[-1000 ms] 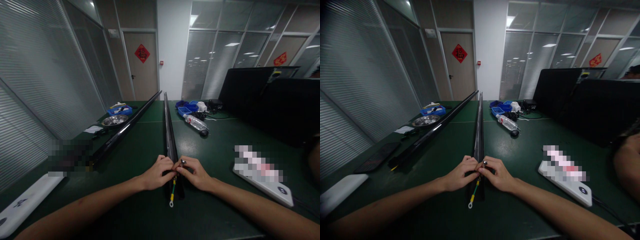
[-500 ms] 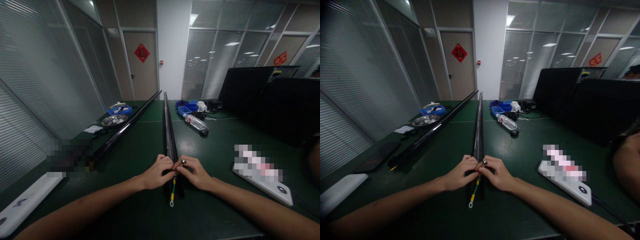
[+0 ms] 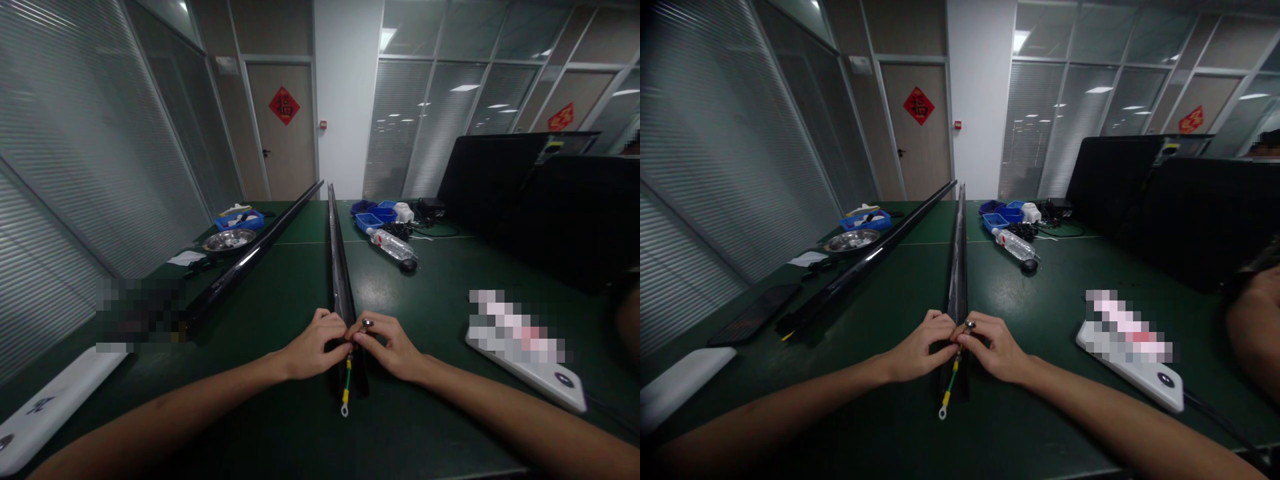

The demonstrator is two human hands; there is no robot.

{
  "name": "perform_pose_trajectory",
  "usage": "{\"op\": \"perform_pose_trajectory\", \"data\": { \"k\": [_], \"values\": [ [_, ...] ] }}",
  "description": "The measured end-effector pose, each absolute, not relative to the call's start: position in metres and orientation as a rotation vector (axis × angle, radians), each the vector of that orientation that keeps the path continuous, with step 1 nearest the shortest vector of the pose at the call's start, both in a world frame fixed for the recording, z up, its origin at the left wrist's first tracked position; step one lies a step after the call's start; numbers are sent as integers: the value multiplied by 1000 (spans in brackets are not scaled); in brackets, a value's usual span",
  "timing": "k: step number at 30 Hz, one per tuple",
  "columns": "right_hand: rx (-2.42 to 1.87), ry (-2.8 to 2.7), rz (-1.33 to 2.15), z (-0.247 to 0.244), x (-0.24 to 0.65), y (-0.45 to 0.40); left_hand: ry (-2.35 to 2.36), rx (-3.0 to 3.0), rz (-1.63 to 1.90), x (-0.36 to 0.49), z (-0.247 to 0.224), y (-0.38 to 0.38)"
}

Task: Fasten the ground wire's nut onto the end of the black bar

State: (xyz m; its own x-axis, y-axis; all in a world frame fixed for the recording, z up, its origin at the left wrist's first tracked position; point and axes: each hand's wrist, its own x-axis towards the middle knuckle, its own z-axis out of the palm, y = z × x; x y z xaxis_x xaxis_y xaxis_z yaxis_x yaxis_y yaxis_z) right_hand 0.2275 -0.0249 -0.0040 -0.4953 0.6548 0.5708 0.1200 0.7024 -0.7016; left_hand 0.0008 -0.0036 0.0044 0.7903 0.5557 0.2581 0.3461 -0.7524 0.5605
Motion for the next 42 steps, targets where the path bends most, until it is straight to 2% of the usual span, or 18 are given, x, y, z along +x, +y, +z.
{"op": "perform_pose_trajectory", "data": {
  "k": [42],
  "values": [
    [-676, -2035, 709, -10, 225, -26, 646, 2459, 563, 2, 8, -5]
  ]
}}
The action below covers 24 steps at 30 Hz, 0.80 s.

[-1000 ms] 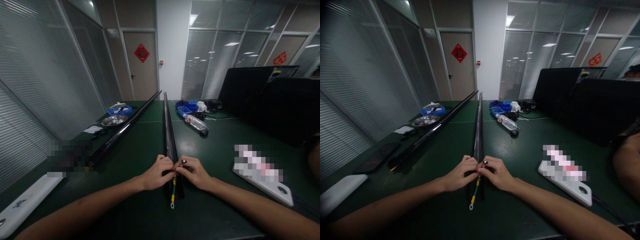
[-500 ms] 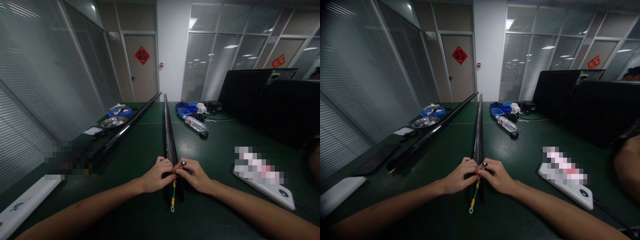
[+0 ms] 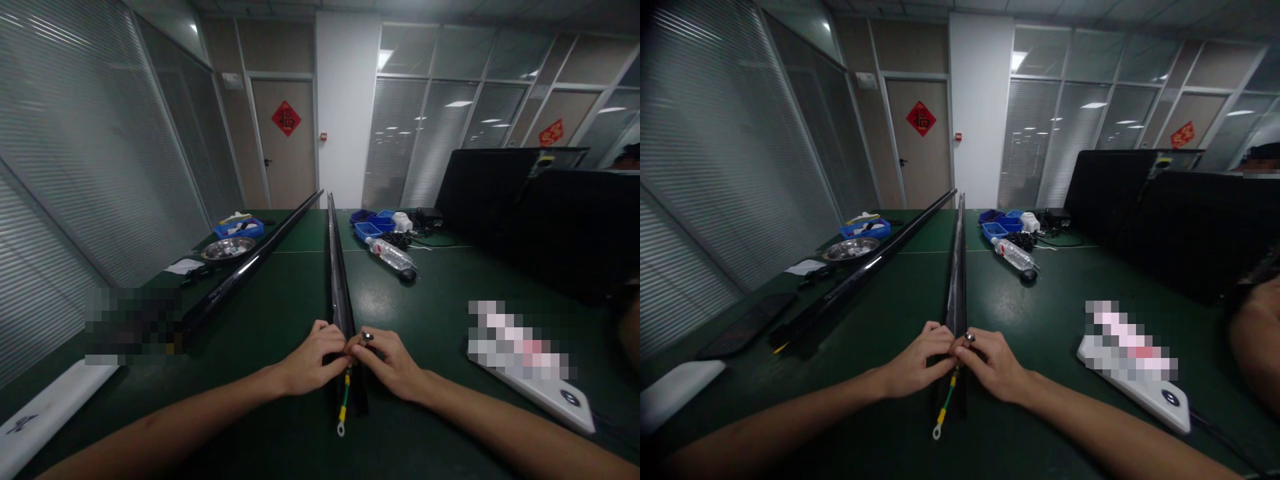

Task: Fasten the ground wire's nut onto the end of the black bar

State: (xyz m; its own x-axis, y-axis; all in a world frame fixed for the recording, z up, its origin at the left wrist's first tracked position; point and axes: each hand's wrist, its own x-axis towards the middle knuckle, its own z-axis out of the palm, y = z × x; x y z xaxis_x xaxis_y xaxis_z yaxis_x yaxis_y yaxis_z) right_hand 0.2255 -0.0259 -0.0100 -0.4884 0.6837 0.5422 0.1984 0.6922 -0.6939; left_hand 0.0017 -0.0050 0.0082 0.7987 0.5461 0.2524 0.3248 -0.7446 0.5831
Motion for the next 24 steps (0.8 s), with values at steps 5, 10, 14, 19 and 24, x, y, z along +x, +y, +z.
{"op": "perform_pose_trajectory", "data": {
  "k": [5, 10, 14, 19, 24],
  "values": [
    [-644, -2025, 676, -8, 227, -26, 672, 2469, 573, 2, 8, -5],
    [-645, -2059, 703, -8, 227, -25, 685, 2475, 566, 2, 8, -6],
    [-648, -2059, 716, -9, 226, -24, 670, 2470, 557, 2, 8, -5],
    [-651, -2052, 727, -9, 227, -24, 627, 2480, 542, 1, 8, -4],
    [-659, -2044, 706, -8, 227, -25, 639, 2479, 560, 2, 8, -4]
  ]
}}
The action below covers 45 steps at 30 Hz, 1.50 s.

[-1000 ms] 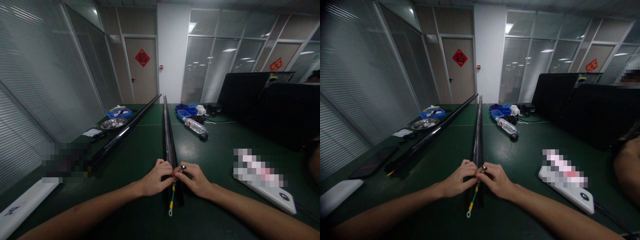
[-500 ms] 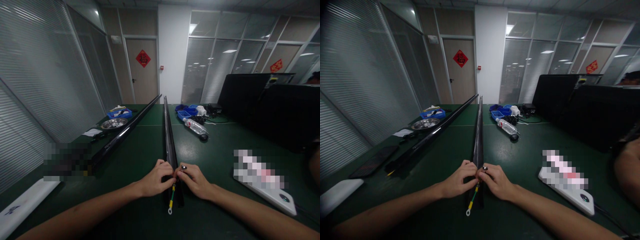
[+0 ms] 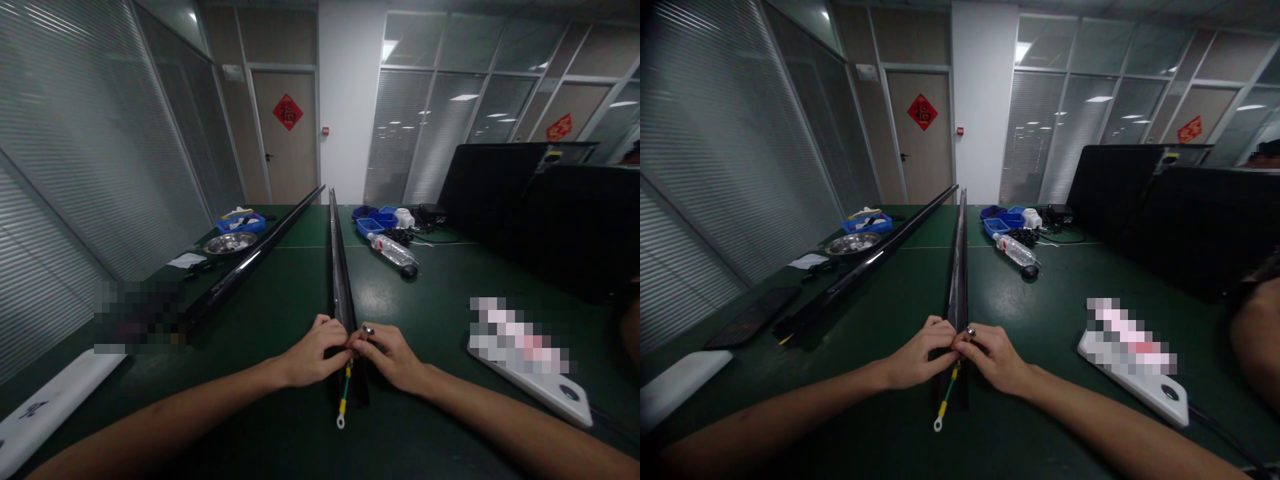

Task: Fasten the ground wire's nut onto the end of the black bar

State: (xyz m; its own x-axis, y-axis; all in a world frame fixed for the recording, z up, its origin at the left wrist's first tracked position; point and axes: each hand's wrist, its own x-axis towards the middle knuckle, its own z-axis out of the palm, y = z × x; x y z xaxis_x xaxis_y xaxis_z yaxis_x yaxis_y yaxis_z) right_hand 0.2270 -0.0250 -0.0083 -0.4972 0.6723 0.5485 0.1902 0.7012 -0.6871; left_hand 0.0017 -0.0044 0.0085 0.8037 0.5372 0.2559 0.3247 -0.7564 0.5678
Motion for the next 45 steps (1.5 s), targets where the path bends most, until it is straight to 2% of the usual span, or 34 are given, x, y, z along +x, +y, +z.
{"op": "perform_pose_trajectory", "data": {
  "k": [45],
  "values": [
    [-674, -2037, 750, -15, 227, -21, 650, 2471, 540, 2, 10, -6]
  ]
}}
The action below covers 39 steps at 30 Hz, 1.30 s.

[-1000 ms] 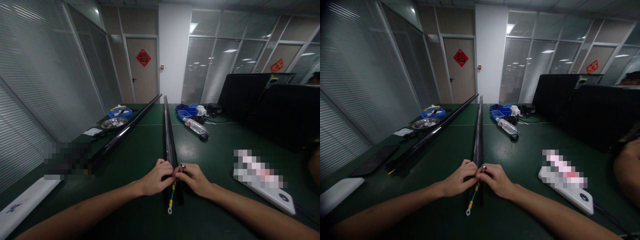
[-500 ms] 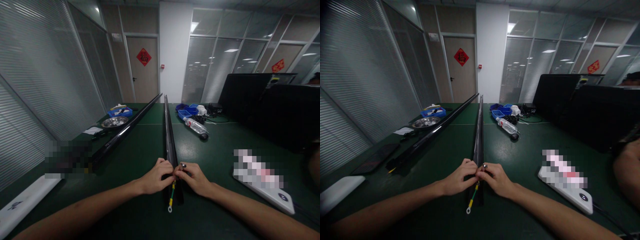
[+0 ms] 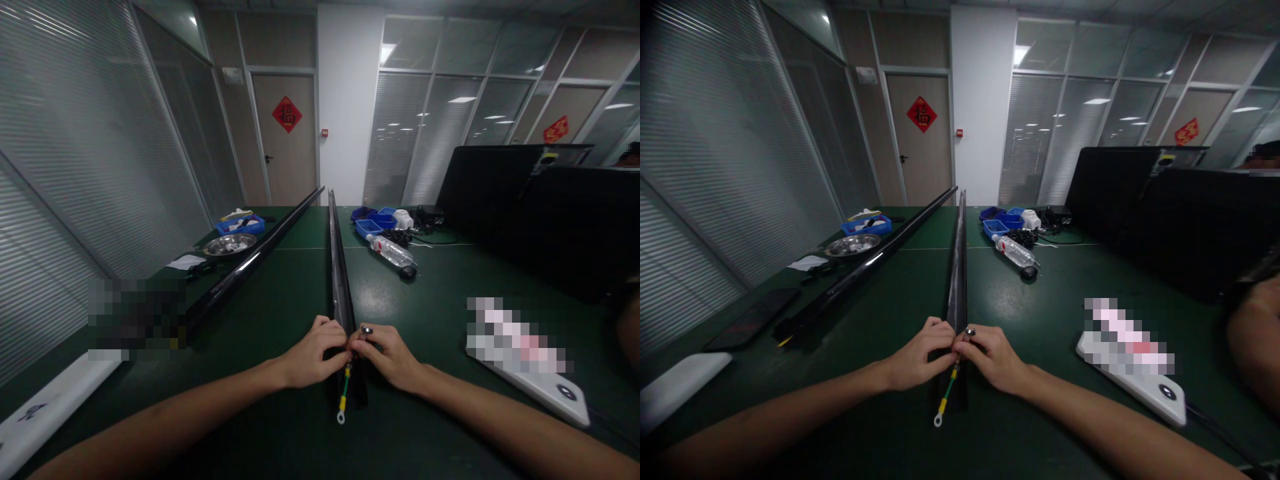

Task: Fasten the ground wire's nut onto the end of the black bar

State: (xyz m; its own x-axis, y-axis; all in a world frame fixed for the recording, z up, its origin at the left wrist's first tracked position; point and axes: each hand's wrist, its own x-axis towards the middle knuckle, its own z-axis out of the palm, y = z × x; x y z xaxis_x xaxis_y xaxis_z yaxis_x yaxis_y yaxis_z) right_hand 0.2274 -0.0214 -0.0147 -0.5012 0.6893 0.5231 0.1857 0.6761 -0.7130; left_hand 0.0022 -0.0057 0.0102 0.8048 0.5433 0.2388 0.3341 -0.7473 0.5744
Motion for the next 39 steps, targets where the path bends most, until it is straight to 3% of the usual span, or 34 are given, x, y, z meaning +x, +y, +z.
{"op": "perform_pose_trajectory", "data": {
  "k": [39],
  "values": [
    [-664, -2032, 755, -13, 227, -22, 633, 2497, 553, 1, 7, -4]
  ]
}}
